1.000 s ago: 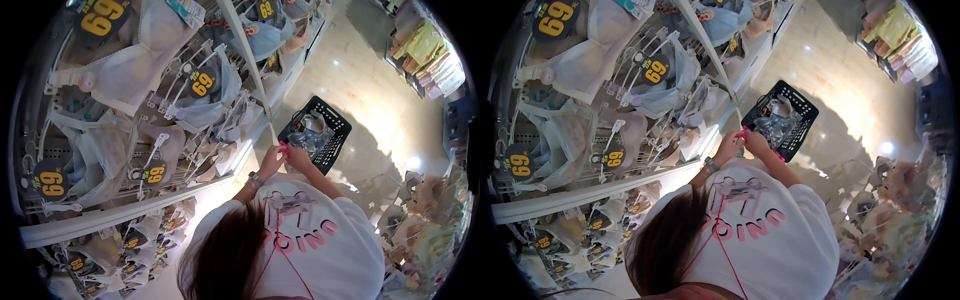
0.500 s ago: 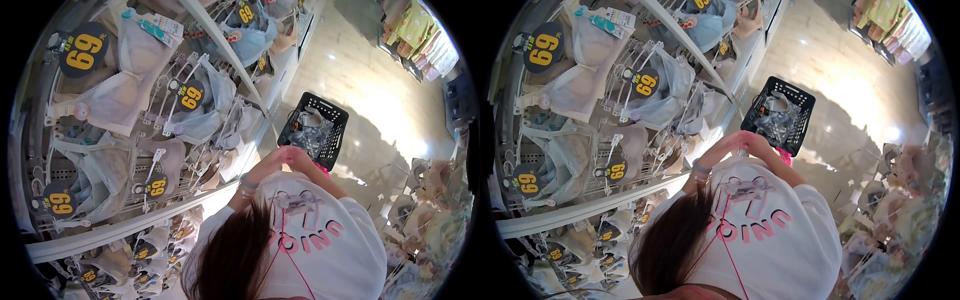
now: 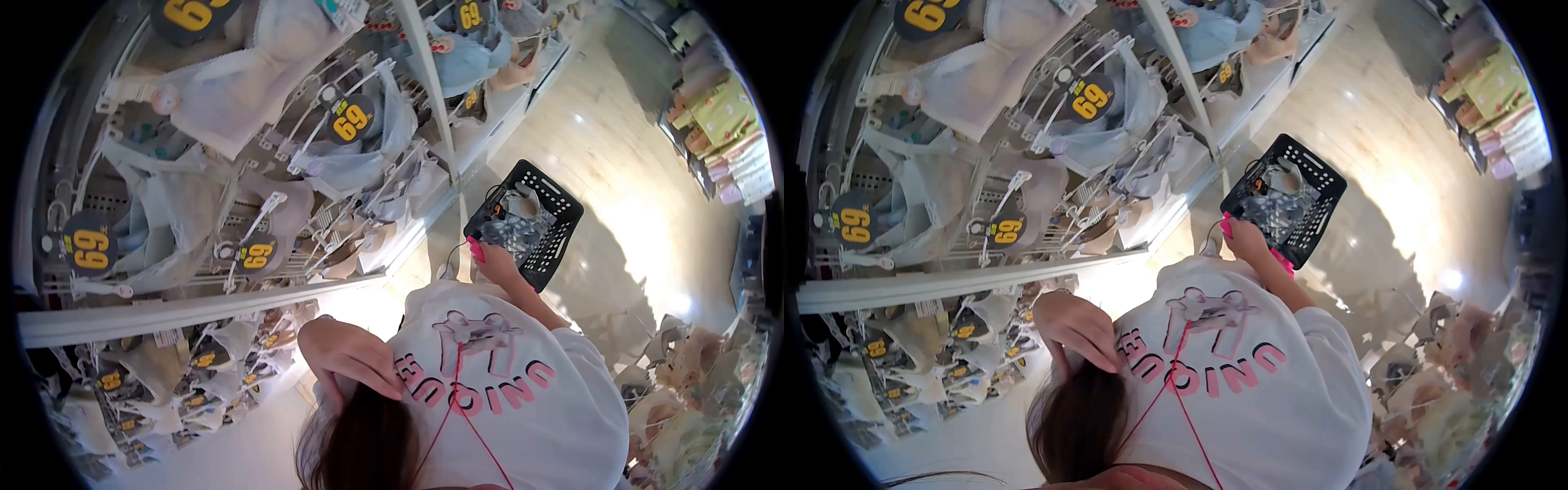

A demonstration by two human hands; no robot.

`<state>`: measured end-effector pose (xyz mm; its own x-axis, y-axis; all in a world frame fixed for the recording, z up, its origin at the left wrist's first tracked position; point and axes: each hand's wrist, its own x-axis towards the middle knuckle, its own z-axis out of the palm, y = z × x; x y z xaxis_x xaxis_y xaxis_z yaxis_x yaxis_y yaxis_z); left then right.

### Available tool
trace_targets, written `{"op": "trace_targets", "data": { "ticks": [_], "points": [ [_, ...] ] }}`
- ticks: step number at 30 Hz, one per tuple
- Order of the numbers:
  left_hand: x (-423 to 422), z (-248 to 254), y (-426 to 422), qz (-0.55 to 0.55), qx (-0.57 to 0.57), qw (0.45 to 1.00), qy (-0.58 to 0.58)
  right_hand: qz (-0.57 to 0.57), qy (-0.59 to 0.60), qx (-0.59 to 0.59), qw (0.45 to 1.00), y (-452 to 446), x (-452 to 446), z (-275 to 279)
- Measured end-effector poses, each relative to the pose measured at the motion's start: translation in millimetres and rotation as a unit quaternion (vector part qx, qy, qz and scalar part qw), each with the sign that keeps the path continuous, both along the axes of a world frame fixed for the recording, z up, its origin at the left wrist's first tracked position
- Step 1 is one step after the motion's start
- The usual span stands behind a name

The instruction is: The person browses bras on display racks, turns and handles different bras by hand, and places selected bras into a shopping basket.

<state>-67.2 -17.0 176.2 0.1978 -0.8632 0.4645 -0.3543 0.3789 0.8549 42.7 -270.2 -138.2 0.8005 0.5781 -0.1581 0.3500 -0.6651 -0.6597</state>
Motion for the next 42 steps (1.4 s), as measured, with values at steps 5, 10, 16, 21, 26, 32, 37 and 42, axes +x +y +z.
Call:
{"op": "trace_targets", "data": {
  "ticks": [5, 10, 16, 21, 26, 32, 37, 42],
  "points": [
    [-40, -1, -7, 0.039, -0.017, 0.998, 0.041, 0.011, 0.021, -0.027, 0.999, -4, 1, 15],
    [-94, 20, -2, 0.077, 0.021, 0.995, -0.062, 0.013, -0.014, -0.002, 1.0, -2, 1, 5],
    [-196, 71, -8, 0.123, -0.158, 0.948, -0.249, 0.045, -0.038, 0.008, 0.998, -7, 5, -4],
    [-224, 55, -39, 0.221, -0.382, 0.824, -0.355, 0.071, -0.04, 0.006, 0.997, -12, 7, -14],
    [-169, 30, -31, 0.316, -0.544, 0.765, -0.139, 0.064, -0.054, -0.006, 0.996, -15, 6, -20],
    [-112, 22, -38, 0.354, -0.54, 0.763, 0.013, 0.055, -0.018, 0.021, 0.998, -17, 7, 2],
    [-88, 1, -32, 0.442, -0.454, 0.762, 0.133, 0.051, 0.033, 0.028, 0.998, -21, 8, 0],
    [-60, -8, -23, 0.49, -0.467, 0.693, 0.248, 0.027, 0.095, 0.044, 0.994, -23, 7, 3]
  ]
}}
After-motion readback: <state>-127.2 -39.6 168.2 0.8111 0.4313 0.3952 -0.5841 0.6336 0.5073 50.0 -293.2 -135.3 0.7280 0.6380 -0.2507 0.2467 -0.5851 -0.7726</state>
